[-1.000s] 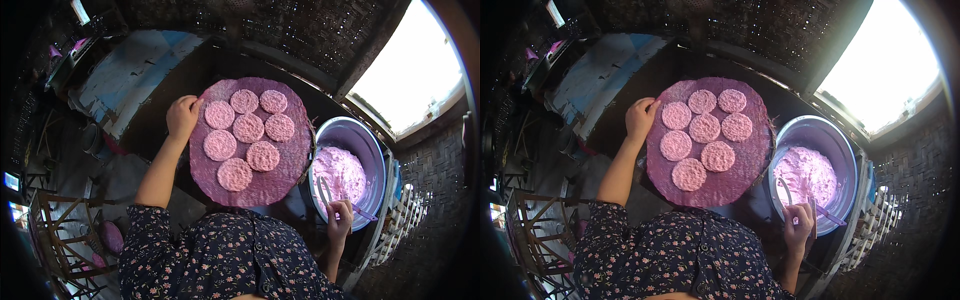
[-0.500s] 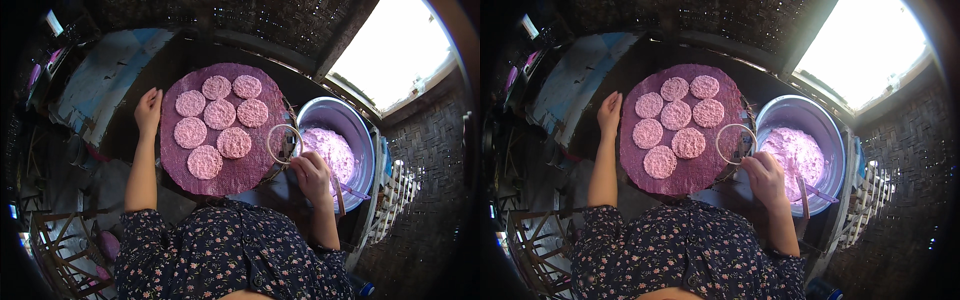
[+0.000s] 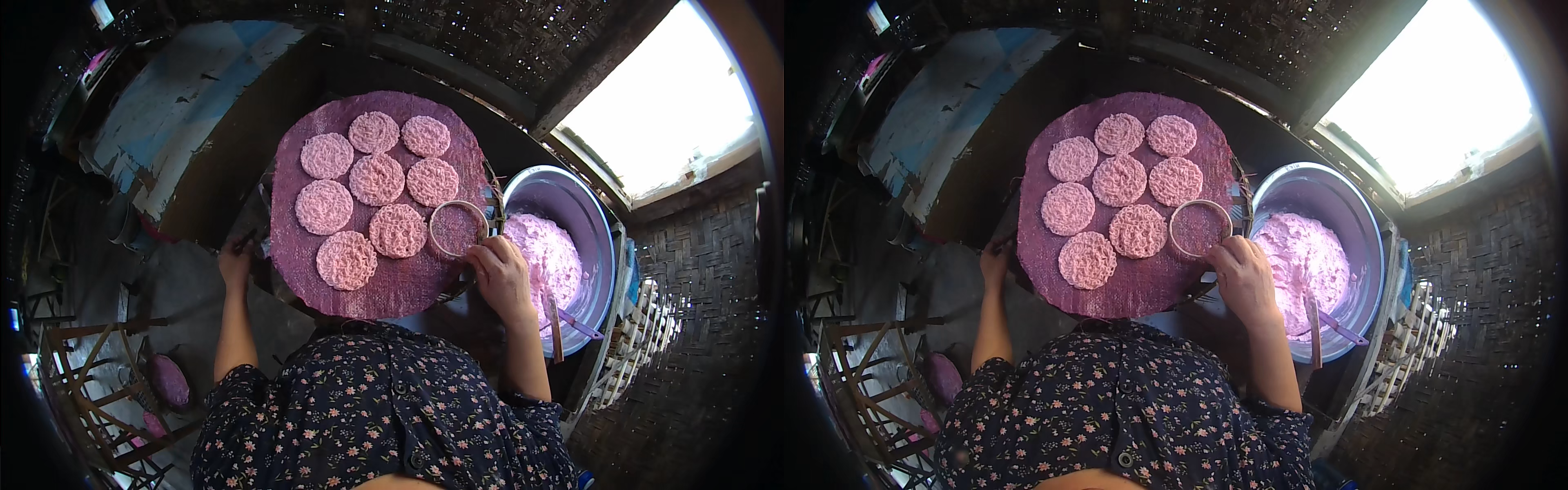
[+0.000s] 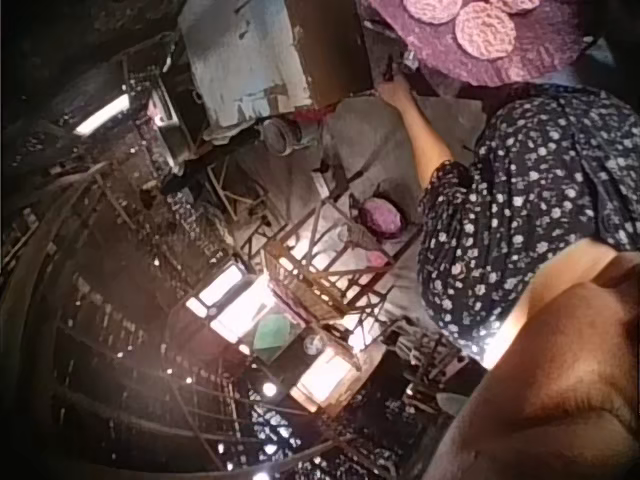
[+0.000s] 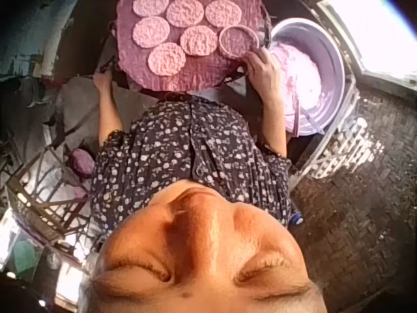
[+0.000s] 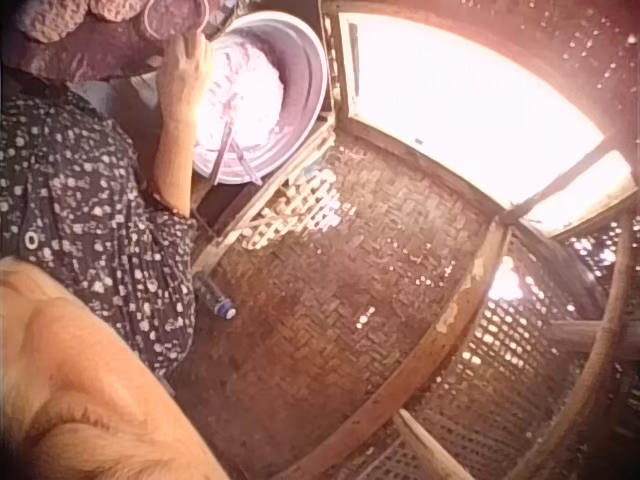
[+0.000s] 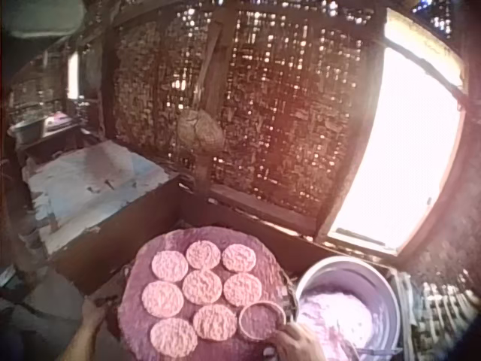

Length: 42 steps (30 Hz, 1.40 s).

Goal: The person scoops pink dough from a basin and uses a wooden press to form round patties on a woven mat. They repeatedly fill the press, close it, and release the shaped dough onto the mat, arranging multiple patties in rows.

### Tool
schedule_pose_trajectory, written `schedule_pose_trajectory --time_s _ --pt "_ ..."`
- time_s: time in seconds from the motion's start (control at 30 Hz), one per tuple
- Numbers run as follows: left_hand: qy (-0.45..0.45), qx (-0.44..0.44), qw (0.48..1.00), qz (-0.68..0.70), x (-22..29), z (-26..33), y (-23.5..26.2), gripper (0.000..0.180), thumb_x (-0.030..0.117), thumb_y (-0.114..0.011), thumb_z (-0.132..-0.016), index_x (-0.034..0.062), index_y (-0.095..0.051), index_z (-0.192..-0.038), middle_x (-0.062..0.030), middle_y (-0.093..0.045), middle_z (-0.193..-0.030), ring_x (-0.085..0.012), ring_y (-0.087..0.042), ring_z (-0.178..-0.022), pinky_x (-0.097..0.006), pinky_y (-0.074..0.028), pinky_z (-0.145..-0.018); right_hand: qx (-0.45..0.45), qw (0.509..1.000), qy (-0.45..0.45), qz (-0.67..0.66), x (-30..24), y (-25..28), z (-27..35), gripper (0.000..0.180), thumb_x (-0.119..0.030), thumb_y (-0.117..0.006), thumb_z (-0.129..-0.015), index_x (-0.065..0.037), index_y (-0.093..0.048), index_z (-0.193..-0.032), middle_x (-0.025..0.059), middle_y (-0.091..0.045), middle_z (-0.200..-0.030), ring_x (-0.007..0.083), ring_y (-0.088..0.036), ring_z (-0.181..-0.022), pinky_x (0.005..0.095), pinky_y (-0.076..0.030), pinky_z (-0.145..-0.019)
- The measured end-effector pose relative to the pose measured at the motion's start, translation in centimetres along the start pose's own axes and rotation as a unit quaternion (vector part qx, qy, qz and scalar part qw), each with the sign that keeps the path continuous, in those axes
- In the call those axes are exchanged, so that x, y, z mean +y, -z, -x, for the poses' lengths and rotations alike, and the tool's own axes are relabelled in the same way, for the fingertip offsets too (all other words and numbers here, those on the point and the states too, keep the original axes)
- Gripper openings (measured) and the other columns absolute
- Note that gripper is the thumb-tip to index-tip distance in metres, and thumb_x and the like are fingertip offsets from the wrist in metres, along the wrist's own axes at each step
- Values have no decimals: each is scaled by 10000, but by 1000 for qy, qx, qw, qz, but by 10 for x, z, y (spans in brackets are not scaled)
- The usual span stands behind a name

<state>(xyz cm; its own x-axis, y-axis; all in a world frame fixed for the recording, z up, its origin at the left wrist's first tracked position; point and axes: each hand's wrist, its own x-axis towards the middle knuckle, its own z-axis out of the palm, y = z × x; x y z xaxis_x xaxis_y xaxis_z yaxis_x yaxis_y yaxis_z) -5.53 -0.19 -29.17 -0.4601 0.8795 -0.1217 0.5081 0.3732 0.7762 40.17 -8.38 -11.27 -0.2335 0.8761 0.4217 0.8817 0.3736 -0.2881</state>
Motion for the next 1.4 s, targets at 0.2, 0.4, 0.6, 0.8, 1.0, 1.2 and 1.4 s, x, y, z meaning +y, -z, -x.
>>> schedule_pose_trajectory --time_s 0.2,0.4,0.6,0.8,1.0,1.2,1.4 --pt "-124 -56 983 -122 -11 -6 -18 478 241 -666 -734 73 -597 -1176 -197 -595 -1161 -331 -563 -1091 -394 -417 -964 -12 1000 8 4 -6 -5 2 180 -59 -644 -708 -82 -634 -886 61 -540 -819 246 -564 -770 380 -454 -682" --pt "-63 -96 939 -323 8 -8 -38 518 295 -628 -773 143 -531 -1258 -152 -510 -1290 -327 -436 -1235 -483 -382 -994 61 997 -49 0 -7 5 7 145 -65 -644 -754 -77 -661 -897 79 -573 -774 248 -582 -713 362 -457 -645" --pt "0 -148 932 -332 12 -15 -60 508 353 -631 -774 136 -541 -1225 -150 -487 -1310 -334 -422 -1245 -588 -333 -977 141 983 -117 -3 0 16 16 100 -44 -651 -771 -39 -664 -870 102 -584 -754 262 -586 -679 356 -466 -612" --pt "-73 -168 963 -196 -21 -11 -31 527 281 -644 -752 107 -523 -1235 -199 -535 -1246 -344 -477 -1192 -482 -370 -979 147 978 -145 -15 -2 24 27 127 -38 -658 -756 -51 -669 -882 103 -593 -786 267 -591 -725 362 -475 -652" --pt "-126 -174 974 66 -37 -3 23 539 69 -684 -717 16 -502 -1221 -161 -572 -1194 -271 -542 -1108 -334 -407 -948 70 982 -168 46 -5 10 15 106 -93 -643 -776 -66 -652 -878 90 -588 -770 276 -576 -735 384 -449 -694" --pt "-129 -136 977 99 -29 10 57 527 -20 -659 -726 6 -486 -1223 -117 -544 -1195 -221 -512 -1116 -317 -383 -964 95 963 -251 5 4 -8 -5 138 -144 -614 -803 -75 -625 -922 88 -616 -715 285 -590 -719 393 -447 -685" --pt "-127 -95 984 81 -21 23 87 456 28 -625 -776 4 -505 -1215 -122 -576 -1170 -210 -526 -1098 -309 -391 -950 74 960 -272 -4 14 -17 -10 134 -120 -561 -863 -36 -601 -960 84 -638 -712 164 -616 -640 298 -459 -606"
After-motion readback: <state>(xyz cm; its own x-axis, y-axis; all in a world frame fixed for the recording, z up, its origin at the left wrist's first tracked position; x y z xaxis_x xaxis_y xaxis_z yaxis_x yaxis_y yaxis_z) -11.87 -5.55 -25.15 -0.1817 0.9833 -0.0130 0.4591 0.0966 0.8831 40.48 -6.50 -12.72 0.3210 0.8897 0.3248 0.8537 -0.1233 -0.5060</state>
